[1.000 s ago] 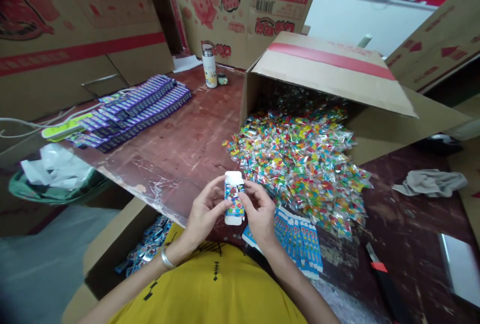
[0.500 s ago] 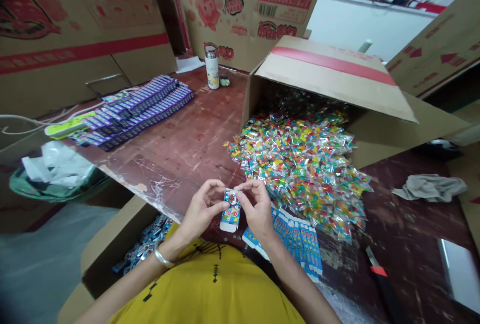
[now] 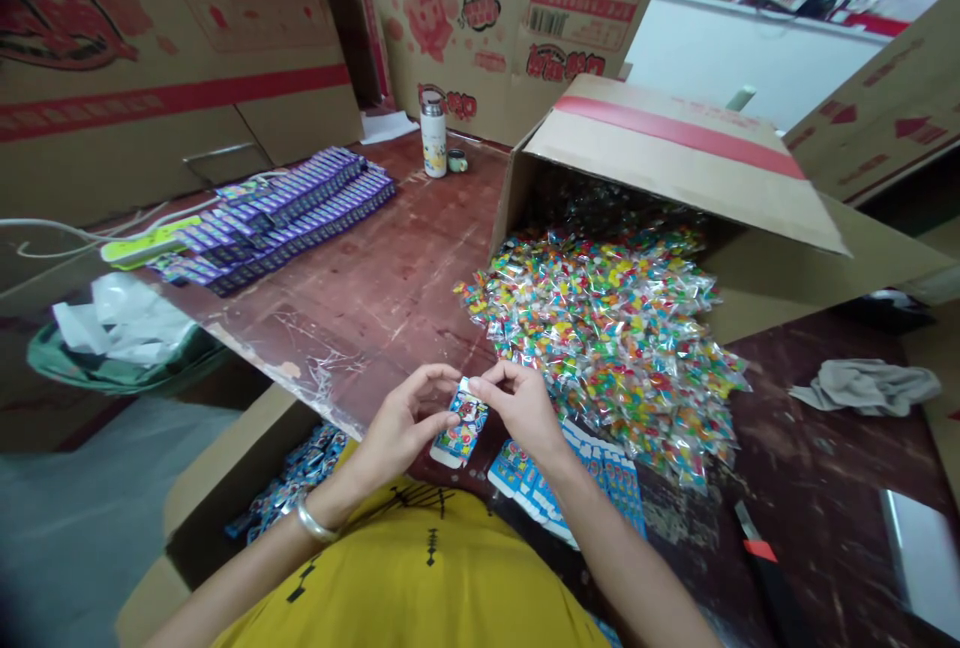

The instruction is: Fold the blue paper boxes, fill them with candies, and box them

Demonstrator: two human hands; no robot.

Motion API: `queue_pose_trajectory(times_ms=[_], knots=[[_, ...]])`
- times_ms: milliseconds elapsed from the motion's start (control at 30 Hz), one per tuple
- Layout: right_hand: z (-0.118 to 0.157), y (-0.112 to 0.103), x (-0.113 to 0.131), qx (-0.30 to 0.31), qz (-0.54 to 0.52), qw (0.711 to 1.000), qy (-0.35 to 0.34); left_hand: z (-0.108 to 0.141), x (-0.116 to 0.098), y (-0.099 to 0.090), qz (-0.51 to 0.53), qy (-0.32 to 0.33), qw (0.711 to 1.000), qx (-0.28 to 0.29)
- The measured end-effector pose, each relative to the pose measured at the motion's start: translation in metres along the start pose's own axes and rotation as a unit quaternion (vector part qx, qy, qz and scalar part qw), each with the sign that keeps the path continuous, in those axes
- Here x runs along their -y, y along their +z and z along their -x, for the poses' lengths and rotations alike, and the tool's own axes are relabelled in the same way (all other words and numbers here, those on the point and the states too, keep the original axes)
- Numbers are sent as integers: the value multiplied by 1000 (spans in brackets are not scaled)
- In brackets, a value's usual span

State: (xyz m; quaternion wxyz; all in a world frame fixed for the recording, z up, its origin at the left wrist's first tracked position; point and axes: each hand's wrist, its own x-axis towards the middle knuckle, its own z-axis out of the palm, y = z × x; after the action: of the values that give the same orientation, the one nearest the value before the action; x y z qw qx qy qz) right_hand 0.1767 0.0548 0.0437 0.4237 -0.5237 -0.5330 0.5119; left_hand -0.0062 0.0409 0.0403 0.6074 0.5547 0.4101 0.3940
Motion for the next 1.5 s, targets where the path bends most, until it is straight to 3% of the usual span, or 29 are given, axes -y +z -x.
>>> queue_pose_trajectory(times_ms=[167,267,367,433,500,600,700,800,933,1000,1067,1133,1200,1267,1367,1500], knots=[[14,10,6,-41,114,985,-124,4,5,-1,-3,1,1000,0],[21,10,6,6,163,973,-165,6,9,-5,0,-19,1000,-2],[11,-10,-1,41,250,954,-162,5,15,-12,21,-41,999,-15],[-5,-32,-8,-29,352,927,-128,2,20,-18,35,-57,997,-43],[-22,-53,-15,-81,486,867,-69,0,26,-24,38,-77,993,-77],[-42,-73,-21,-4,594,802,-57,-2,32,-29,65,-120,985,-108],[-53,-77,-20,62,615,782,-75,0,31,-29,126,-162,975,-86],[-59,-78,-17,45,613,785,-74,2,29,-26,149,-173,972,-46],[-61,-84,-11,11,598,797,-88,1,36,-23,97,-143,985,-29],[-55,-81,-5,-39,520,848,-98,0,40,-19,63,-112,992,-22],[-46,-70,5,-101,332,932,-103,-1,42,-15,40,-79,996,-10],[-35,-51,16,-130,114,980,-96,-1,39,-8,22,-55,998,2],[-26,-30,25,-125,28,987,-96,-2,34,-2,12,-44,999,8],[-21,-14,30,-116,8,990,-85,-3,28,4,9,-38,999,11],[-17,-1,27,-116,60,988,-77,-4,21,8,19,-27,999,2],[-16,2,21,-150,184,963,-125,-4,17,11,38,-23,999,-14]])
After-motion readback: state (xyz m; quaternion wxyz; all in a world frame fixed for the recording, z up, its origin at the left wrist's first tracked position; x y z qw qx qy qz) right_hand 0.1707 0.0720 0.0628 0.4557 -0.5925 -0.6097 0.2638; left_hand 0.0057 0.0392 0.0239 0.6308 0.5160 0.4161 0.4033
